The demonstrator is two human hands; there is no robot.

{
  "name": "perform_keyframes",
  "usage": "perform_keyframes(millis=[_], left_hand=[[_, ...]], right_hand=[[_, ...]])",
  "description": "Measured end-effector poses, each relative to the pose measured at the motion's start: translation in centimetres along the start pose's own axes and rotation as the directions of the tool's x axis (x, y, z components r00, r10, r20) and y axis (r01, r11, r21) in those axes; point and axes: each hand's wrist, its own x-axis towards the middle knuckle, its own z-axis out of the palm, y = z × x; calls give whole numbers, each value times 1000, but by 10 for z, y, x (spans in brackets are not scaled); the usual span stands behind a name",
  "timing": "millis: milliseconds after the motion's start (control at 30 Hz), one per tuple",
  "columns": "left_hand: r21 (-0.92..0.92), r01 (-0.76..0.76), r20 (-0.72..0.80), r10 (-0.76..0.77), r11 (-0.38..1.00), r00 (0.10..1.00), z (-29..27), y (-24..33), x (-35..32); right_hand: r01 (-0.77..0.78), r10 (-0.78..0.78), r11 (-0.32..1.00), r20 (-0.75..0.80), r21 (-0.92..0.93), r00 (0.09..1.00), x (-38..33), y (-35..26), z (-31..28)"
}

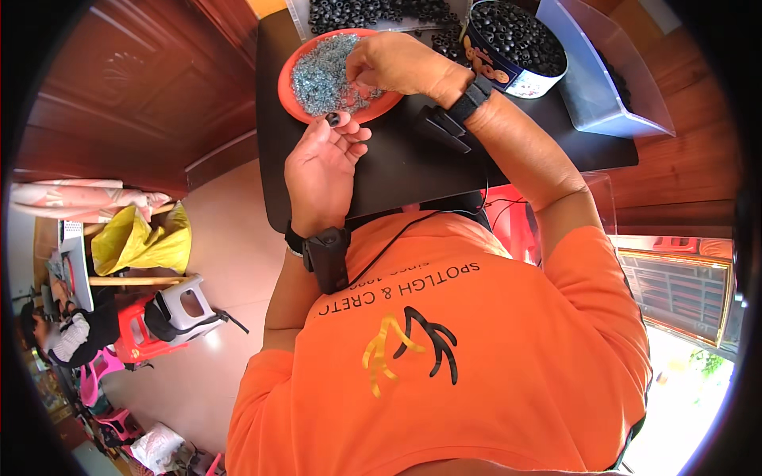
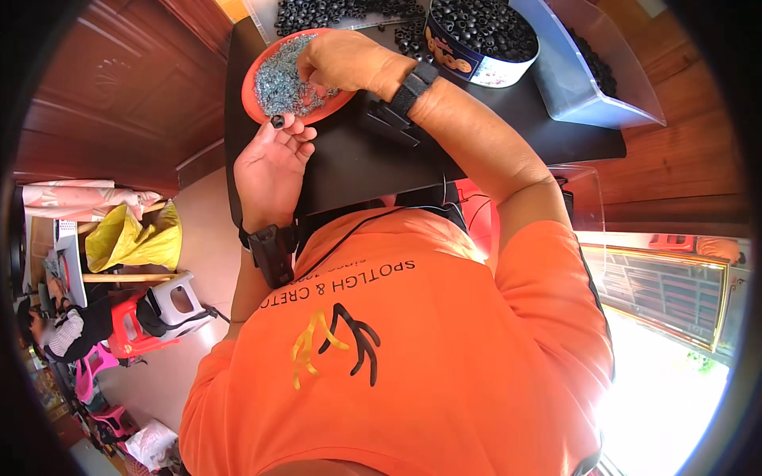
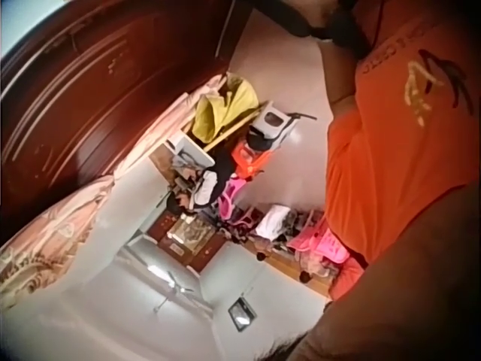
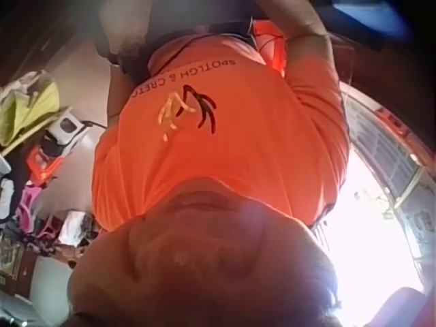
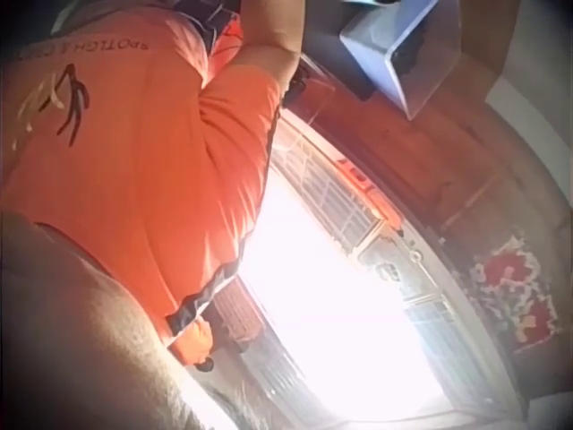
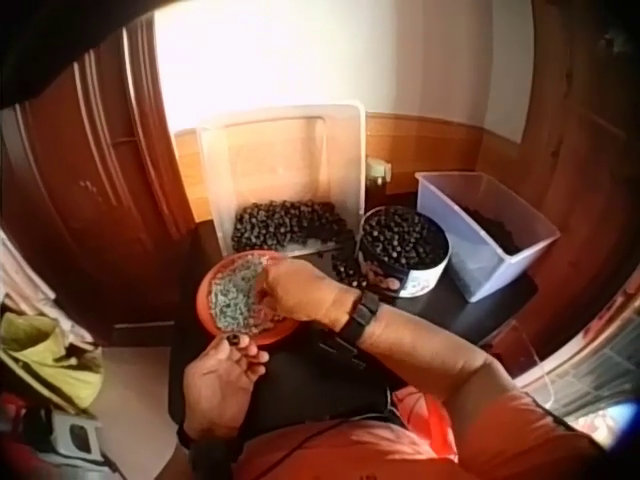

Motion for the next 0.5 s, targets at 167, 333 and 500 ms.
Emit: perform_keyframes(millis=[167,333,500], left_hand=[[-13,20,13,-20,1000,1000,-3,-1,0],[-25,32,-3,-32,999,999,-2,-4,0],[-26,31,-11,-31,999,999,-3,-3,0]], right_hand=[[-5,10,990,39,-139,999,10,7,21],[-16,17,985,2,-174,1000,10,12,30],[2,-14,987,-71,-161,997,3,14,23]])
